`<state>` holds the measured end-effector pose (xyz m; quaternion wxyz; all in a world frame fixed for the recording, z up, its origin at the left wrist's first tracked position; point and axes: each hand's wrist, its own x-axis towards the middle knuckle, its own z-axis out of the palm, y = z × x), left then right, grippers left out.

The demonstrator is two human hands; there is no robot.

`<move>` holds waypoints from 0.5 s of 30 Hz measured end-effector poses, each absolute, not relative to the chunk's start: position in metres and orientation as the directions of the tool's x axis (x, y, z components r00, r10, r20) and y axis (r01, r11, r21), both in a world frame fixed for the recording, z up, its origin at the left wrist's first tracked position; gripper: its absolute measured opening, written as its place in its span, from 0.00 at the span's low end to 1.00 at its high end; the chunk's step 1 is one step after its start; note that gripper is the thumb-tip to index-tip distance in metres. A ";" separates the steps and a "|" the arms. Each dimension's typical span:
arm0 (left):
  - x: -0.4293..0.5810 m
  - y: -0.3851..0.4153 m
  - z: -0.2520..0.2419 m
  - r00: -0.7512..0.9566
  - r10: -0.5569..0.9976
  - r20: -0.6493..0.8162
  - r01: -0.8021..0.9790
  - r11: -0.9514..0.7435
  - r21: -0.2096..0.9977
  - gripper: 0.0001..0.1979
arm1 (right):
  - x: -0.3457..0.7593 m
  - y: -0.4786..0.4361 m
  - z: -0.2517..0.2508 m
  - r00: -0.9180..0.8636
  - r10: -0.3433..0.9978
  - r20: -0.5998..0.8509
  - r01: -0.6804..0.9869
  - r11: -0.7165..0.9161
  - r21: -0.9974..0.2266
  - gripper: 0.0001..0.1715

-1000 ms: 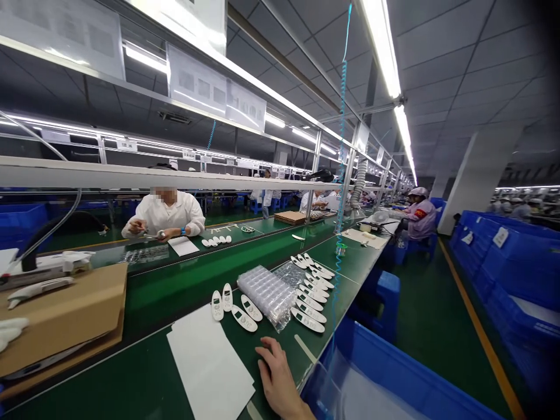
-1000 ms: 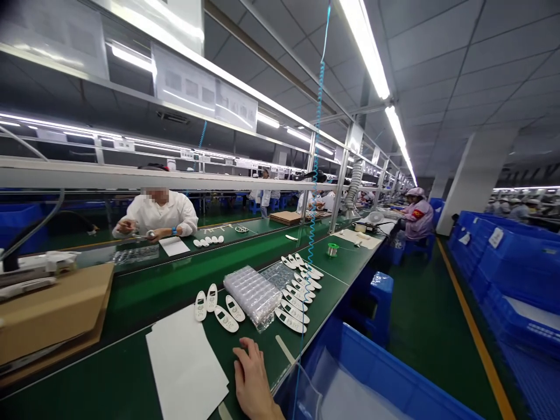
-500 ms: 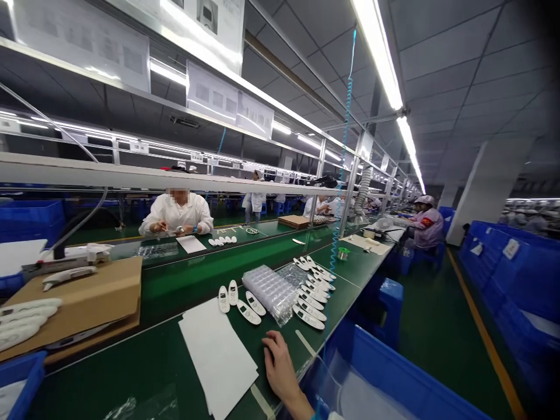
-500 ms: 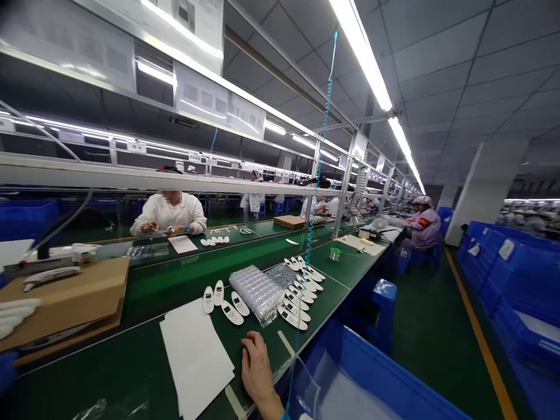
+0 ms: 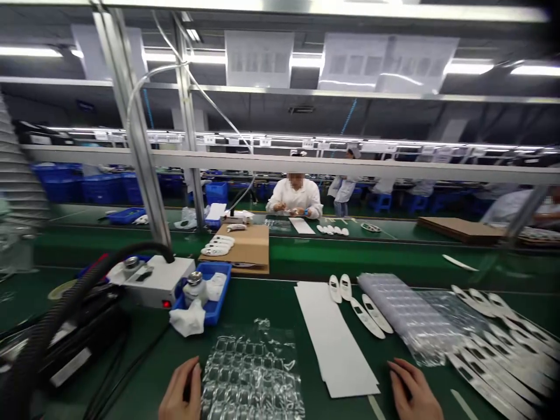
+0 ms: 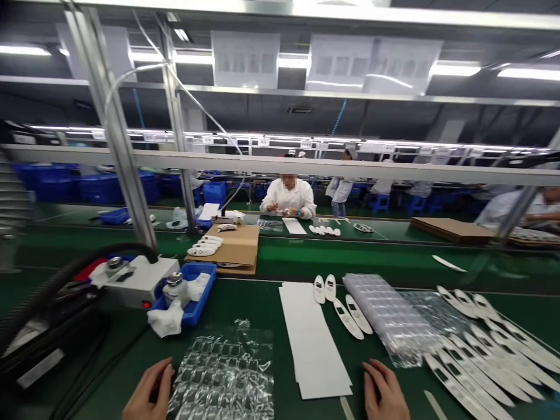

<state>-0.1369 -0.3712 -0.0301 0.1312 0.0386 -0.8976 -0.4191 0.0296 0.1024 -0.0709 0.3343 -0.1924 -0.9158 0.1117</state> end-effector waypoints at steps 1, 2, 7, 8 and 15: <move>-0.137 -0.372 -0.033 -0.947 -0.159 0.278 0.103 0.671 0.734 0.15 | 0.031 0.105 -0.073 -0.712 0.398 0.579 0.269 0.916 -0.299 0.17; -0.137 -0.372 -0.035 -0.931 -0.137 0.339 0.155 0.692 0.705 0.14 | 0.031 0.107 -0.074 -0.720 0.373 0.586 0.260 0.927 -0.272 0.17; -0.132 -0.369 -0.036 -0.905 -0.103 0.412 0.216 0.723 0.656 0.14 | 0.029 0.099 -0.059 -0.728 0.356 0.586 0.259 0.934 -0.245 0.19; -0.130 -0.368 -0.035 -0.909 -0.104 0.404 0.210 0.723 0.658 0.14 | 0.028 0.094 -0.054 -0.719 0.373 0.586 0.264 0.927 -0.266 0.19; -0.128 -0.364 -0.030 -0.928 -0.120 0.353 0.171 0.704 0.689 0.12 | 0.025 0.076 -0.037 -0.674 0.457 0.580 0.276 0.884 -0.376 0.20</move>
